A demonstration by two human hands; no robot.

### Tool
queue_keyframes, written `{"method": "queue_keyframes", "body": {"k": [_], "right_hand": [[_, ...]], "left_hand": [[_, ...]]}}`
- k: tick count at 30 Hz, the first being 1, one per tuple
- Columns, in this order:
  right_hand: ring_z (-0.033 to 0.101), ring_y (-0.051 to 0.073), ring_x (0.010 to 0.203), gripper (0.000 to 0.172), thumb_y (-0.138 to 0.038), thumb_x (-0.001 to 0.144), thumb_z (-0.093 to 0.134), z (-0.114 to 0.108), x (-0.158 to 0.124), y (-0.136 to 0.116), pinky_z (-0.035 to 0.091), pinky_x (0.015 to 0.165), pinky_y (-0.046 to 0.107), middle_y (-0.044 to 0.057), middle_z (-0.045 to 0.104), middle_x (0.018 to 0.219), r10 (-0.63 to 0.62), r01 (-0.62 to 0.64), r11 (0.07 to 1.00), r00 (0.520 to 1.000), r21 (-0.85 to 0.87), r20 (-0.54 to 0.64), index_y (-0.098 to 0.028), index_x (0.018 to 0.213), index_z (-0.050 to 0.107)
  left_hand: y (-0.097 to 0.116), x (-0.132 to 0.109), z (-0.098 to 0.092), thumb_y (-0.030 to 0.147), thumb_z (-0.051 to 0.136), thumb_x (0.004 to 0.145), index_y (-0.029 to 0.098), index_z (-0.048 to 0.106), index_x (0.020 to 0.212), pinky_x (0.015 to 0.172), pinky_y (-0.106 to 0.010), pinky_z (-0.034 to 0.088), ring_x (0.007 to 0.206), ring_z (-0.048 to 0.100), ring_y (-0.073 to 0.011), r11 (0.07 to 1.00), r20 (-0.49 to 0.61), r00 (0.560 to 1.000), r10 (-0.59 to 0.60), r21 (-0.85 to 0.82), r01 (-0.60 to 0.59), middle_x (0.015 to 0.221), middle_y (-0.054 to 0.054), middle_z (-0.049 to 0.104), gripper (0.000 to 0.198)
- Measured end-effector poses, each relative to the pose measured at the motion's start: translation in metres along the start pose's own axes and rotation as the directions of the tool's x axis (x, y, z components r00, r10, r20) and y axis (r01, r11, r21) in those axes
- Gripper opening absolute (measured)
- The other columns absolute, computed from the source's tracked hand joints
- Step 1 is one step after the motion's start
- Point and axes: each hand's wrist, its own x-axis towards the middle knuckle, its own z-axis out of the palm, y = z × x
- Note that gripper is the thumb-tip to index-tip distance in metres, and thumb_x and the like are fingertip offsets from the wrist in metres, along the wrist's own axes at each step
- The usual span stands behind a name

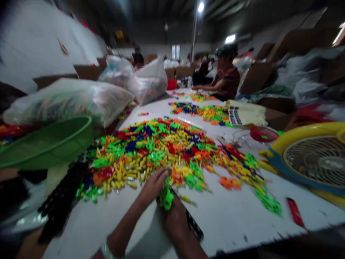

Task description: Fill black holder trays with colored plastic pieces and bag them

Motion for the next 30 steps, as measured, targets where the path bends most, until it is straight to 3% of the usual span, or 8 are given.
{"method": "queue_keyframes", "body": {"k": [4, 9, 15, 18, 21, 25, 27, 30], "right_hand": [[0.066, 0.027, 0.086, 0.019, -0.033, 0.082, 0.058, -0.002, 0.001, 0.011, 0.052, 0.084, 0.038, 0.009, 0.075, 0.090, -0.031, 0.031, 0.999, 0.999, -0.032, 0.021, -0.020, 0.088, 0.071], [0.066, 0.026, 0.083, 0.021, -0.021, 0.083, 0.051, 0.006, 0.006, 0.007, 0.051, 0.079, 0.035, 0.015, 0.073, 0.094, -0.063, 0.086, 0.944, 0.995, -0.318, 0.082, -0.015, 0.092, 0.069], [0.064, 0.026, 0.092, 0.031, -0.012, 0.081, 0.049, 0.023, 0.010, 0.001, 0.050, 0.082, 0.035, 0.015, 0.069, 0.102, -0.051, 0.051, 0.880, 0.999, -0.473, 0.013, -0.014, 0.108, 0.064], [0.063, 0.021, 0.088, 0.026, -0.014, 0.083, 0.048, -0.004, 0.009, 0.005, 0.050, 0.080, 0.030, 0.006, 0.069, 0.090, -0.106, 0.118, 0.934, 0.993, -0.338, 0.054, -0.020, 0.101, 0.065], [0.061, 0.020, 0.092, 0.024, -0.017, 0.089, 0.043, -0.056, 0.011, 0.012, 0.048, 0.082, 0.031, 0.006, 0.066, 0.096, -0.095, 0.035, 0.910, 0.987, -0.414, -0.126, -0.020, 0.101, 0.063], [0.060, 0.023, 0.091, 0.021, -0.017, 0.088, 0.051, -0.113, 0.021, 0.026, 0.044, 0.073, 0.031, 0.011, 0.060, 0.106, 0.040, -0.202, 0.642, 0.972, -0.739, -0.231, -0.017, 0.106, 0.061], [0.060, 0.022, 0.088, 0.018, -0.017, 0.087, 0.052, -0.124, 0.023, 0.033, 0.042, 0.069, 0.030, 0.011, 0.060, 0.105, 0.088, -0.193, 0.571, 0.981, -0.798, -0.174, -0.017, 0.103, 0.060], [0.060, 0.022, 0.088, 0.008, -0.018, 0.086, 0.053, -0.128, 0.021, 0.040, 0.042, 0.071, 0.030, 0.008, 0.060, 0.099, 0.061, -0.146, 0.627, 0.988, -0.766, -0.139, -0.018, 0.092, 0.058]], "left_hand": [[-0.005, 0.004, 0.001, 0.047, 0.047, 0.090, 0.019, 0.064, 0.112, 0.103, -0.036, 0.045, 0.114, 0.061, -0.0212, 1.000, 0.007, 1.000, 0.007, -0.024, -0.006, 0.119, -0.006, 0.069, 0.039], [0.003, -0.001, 0.000, 0.053, 0.040, 0.092, 0.019, 0.063, 0.116, 0.104, -0.035, 0.044, 0.117, 0.060, -0.0204, 0.999, 0.054, 0.998, -0.012, -0.039, 0.014, 0.122, -0.006, 0.067, 0.048], [0.012, -0.006, -0.005, 0.059, 0.052, 0.085, 0.020, 0.061, 0.124, 0.108, -0.038, 0.039, 0.127, 0.052, -0.0259, 0.990, 0.108, 0.994, 0.026, 0.133, -0.041, 0.134, -0.008, 0.060, 0.055], [0.010, -0.005, -0.006, 0.060, 0.057, 0.082, 0.023, 0.060, 0.125, 0.096, -0.037, 0.047, 0.111, 0.061, -0.0256, 0.977, 0.084, 0.996, 0.008, 0.210, -0.026, 0.124, -0.006, 0.066, 0.056], [0.010, -0.005, -0.009, 0.060, 0.050, 0.085, 0.024, 0.061, 0.125, 0.085, -0.035, 0.050, 0.094, 0.065, -0.0222, 0.972, 0.090, 0.996, -0.007, 0.235, -0.014, 0.112, -0.004, 0.070, 0.055], [0.017, -0.005, -0.008, 0.060, 0.047, 0.087, 0.021, 0.060, 0.127, 0.099, -0.036, 0.044, 0.115, 0.059, -0.0249, 0.947, 0.035, 0.997, 0.071, 0.312, -0.078, 0.129, -0.008, 0.064, 0.057], [0.020, -0.003, -0.005, 0.060, 0.046, 0.088, 0.020, 0.060, 0.127, 0.102, -0.037, 0.042, 0.118, 0.057, -0.0259, 0.926, 0.015, 0.997, 0.082, 0.368, -0.082, 0.130, -0.009, 0.063, 0.058], [0.018, 0.000, 0.001, 0.056, 0.041, 0.091, 0.020, 0.063, 0.120, 0.099, -0.038, 0.044, 0.114, 0.060, -0.0258, 0.903, 0.045, 0.996, 0.083, 0.419, -0.094, 0.125, -0.009, 0.066, 0.051]]}}
